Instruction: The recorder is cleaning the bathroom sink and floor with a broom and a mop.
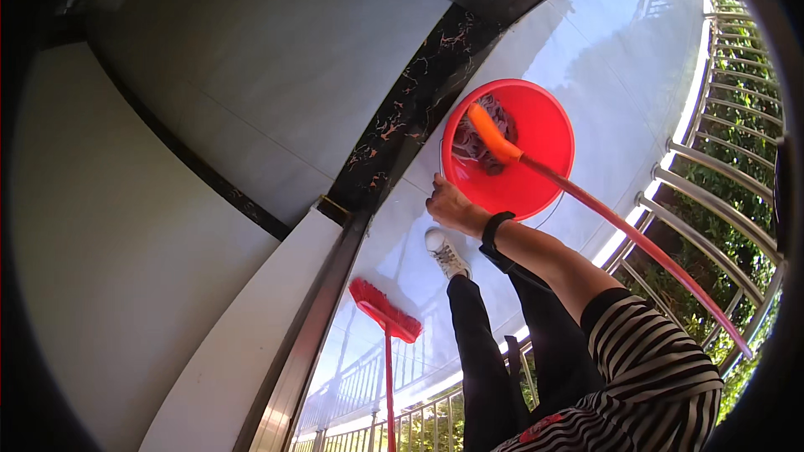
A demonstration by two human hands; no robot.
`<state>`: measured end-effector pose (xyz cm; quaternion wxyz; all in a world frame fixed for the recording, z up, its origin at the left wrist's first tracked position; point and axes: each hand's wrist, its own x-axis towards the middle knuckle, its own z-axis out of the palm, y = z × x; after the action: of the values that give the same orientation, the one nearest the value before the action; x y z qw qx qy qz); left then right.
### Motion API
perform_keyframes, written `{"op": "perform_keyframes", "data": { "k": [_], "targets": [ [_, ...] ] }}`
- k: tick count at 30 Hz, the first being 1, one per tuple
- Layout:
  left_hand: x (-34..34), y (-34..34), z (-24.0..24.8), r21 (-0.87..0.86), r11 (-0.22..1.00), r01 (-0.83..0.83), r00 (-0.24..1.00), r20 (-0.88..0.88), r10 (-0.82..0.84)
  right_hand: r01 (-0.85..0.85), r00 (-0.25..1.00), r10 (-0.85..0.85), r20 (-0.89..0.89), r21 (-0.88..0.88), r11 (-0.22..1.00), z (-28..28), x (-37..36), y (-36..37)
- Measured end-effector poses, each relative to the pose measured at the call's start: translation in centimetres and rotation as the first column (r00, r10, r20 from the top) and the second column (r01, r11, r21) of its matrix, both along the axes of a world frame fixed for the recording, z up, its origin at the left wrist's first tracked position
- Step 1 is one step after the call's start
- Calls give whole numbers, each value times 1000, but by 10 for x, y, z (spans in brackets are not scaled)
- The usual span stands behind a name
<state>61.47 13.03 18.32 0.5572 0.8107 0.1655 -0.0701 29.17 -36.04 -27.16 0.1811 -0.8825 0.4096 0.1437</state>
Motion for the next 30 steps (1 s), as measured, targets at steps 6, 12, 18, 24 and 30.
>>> {"op": "perform_keyframes", "data": {
  "k": [6, 12, 18, 24, 30],
  "targets": [
    [6, 2, -16, 26, 997, 72, 997, 0, -72, 297, 891, -225, 393, -130, 946, 77, -38, 6],
    [7, -5, -24, 48, 992, 117, 993, -31, -116, 761, 645, -747, 163, -50, 646, 160, -134, 51],
    [-5, -40, -26, 169, 985, 34, 999, -39, -27, 773, 587, -804, -97, 362, 521, 163, -263, 132],
    [-19, -46, -31, 255, 949, 183, 982, -6, -188, 825, 560, -826, 63, -139, 548, 127, -293, 120],
    [-28, -36, -27, 343, 908, 240, 962, 39, -269, 644, 762, -629, 152, -82, 761, 109, -245, 83]
  ]
}}
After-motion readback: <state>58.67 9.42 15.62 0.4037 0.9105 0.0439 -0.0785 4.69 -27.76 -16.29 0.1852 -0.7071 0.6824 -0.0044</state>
